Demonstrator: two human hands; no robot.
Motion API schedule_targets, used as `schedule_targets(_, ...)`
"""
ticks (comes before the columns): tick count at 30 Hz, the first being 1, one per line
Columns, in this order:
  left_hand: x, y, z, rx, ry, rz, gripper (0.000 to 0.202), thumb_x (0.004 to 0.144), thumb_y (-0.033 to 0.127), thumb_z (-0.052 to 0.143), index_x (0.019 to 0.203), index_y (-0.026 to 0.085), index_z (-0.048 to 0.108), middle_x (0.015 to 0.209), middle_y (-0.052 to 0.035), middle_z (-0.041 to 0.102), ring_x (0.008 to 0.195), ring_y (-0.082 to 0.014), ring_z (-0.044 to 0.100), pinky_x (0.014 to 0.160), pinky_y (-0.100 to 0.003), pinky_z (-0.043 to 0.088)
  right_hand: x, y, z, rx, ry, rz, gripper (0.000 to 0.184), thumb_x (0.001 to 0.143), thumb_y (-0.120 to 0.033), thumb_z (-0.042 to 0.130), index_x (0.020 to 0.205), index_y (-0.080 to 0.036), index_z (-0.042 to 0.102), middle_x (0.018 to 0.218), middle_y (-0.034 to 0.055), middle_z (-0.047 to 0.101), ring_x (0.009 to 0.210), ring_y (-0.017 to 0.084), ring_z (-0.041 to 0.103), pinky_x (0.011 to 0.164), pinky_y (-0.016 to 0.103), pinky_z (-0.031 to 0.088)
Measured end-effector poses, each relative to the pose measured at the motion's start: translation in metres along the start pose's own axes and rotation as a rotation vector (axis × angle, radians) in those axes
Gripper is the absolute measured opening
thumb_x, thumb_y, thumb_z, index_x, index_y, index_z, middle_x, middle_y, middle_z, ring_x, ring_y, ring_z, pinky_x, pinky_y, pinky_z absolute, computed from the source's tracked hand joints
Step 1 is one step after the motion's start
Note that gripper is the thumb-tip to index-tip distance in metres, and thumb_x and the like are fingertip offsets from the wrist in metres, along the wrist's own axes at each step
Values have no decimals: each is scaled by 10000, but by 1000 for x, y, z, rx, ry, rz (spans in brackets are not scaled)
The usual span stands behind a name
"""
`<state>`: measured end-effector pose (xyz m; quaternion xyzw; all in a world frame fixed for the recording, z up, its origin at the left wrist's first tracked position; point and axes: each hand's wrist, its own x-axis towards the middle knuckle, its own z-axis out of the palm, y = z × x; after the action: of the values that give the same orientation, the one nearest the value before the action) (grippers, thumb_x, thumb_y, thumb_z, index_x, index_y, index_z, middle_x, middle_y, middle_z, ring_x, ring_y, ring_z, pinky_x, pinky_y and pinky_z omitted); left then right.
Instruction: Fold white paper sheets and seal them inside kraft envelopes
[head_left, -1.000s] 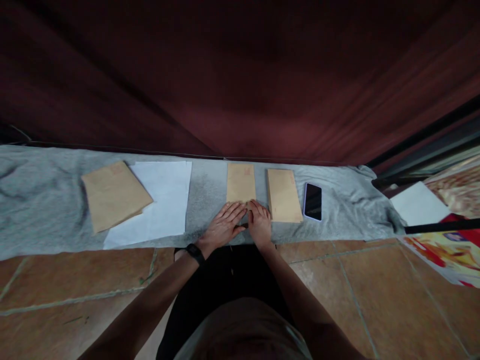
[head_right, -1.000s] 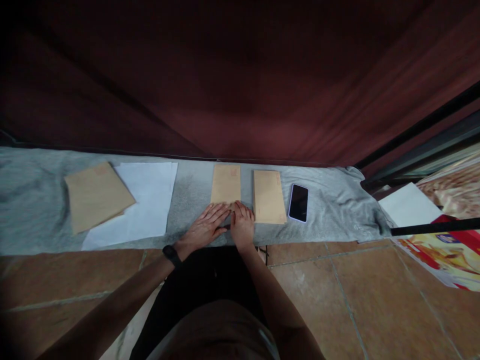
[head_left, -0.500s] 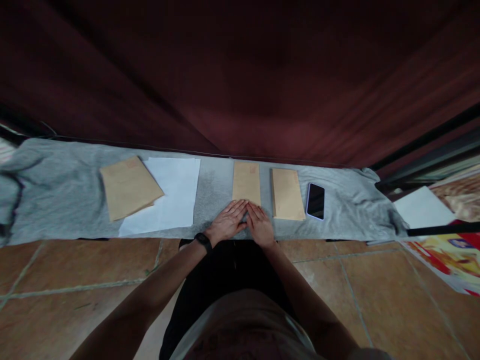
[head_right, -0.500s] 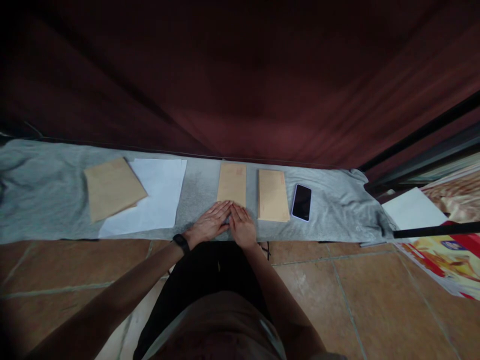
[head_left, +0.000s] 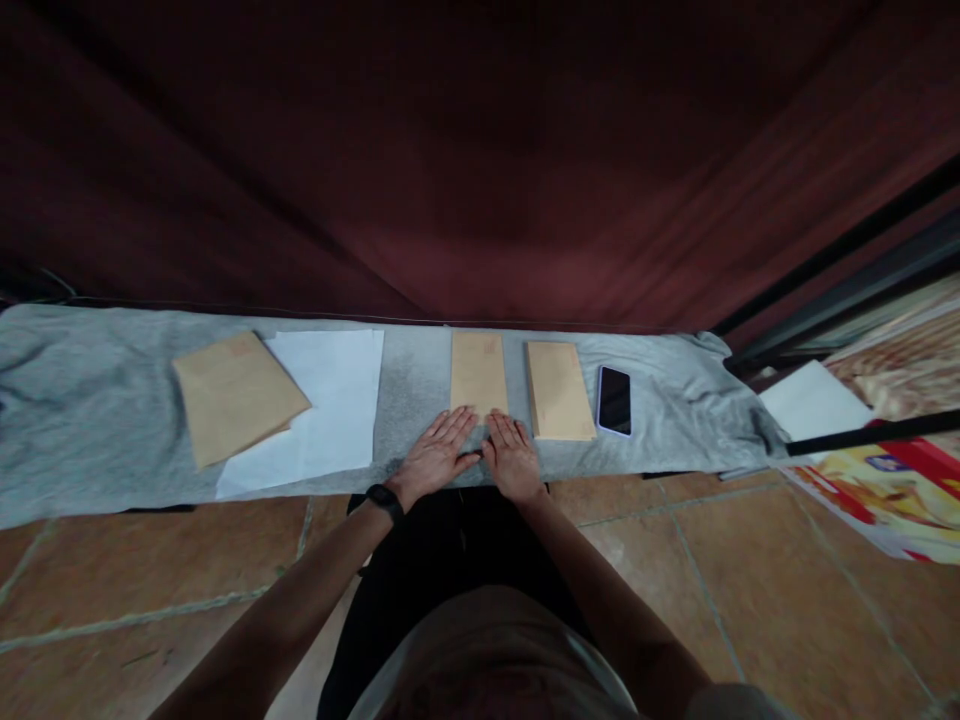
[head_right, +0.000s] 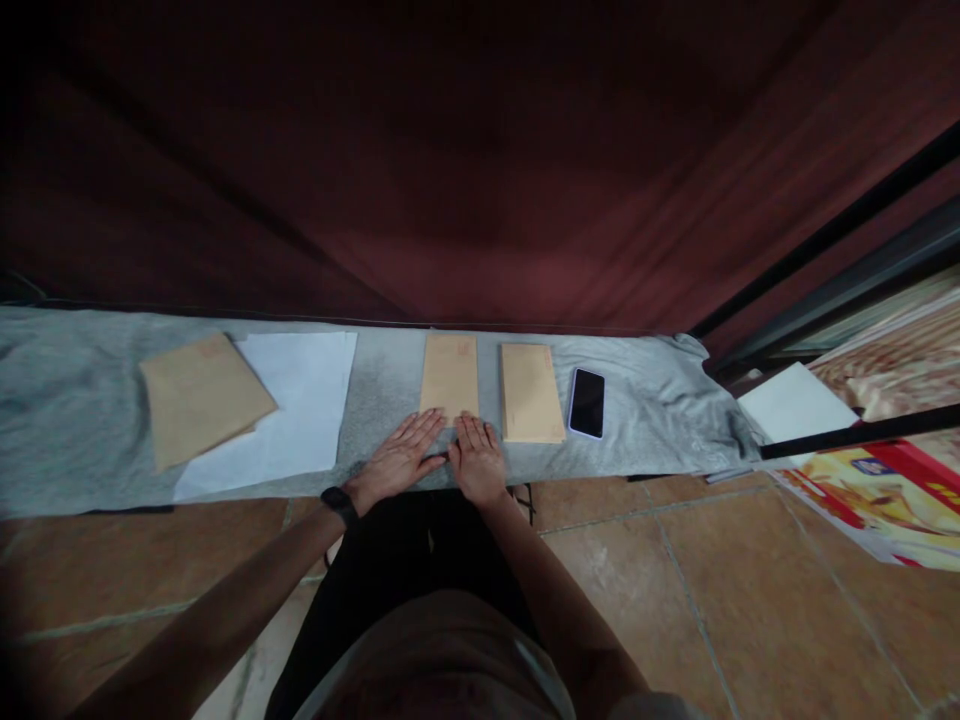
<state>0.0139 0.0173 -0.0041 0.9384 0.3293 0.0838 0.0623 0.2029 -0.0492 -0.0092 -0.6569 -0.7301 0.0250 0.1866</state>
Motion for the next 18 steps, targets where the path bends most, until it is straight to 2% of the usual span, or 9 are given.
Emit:
schedule_targets(11, -10, -3, -5, 16, 9, -51, 689, 1037, 533, 301, 1595, 131, 261, 1643, -152, 317, 1542, -235, 251, 1270, -457, 215, -8, 4, -2, -22, 47, 57, 532, 1054, -361, 426, 1531, -123, 430, 1555, 148, 467, 1443, 262, 450, 1205, 467, 345)
schedule_targets(14, -10, -3, -4, 21, 7, -47, 695, 1036, 537, 303, 1588, 115, 278, 1642, -161, 315, 1544, -237, 244, 1270, -458, 219, -3, -2, -6, -9, 40, 66, 520, 1056, -346, 419, 1524, -119, 440, 1553, 150, 471, 1457, 265, 429, 1210, 476, 335)
schedule_targets(18, -11, -4, -2, 34, 13, -39, 659, 1037, 500, 325, 1574, 119, 323, 1640, -160, 319, 1543, -248, 245, 1270, -466, 220, 9, -20, -5, 36, -19, -25, 500, 1069, -336, 376, 1522, -137, 442, 1580, 116, 440, 1488, 233, 378, 1227, 458, 313)
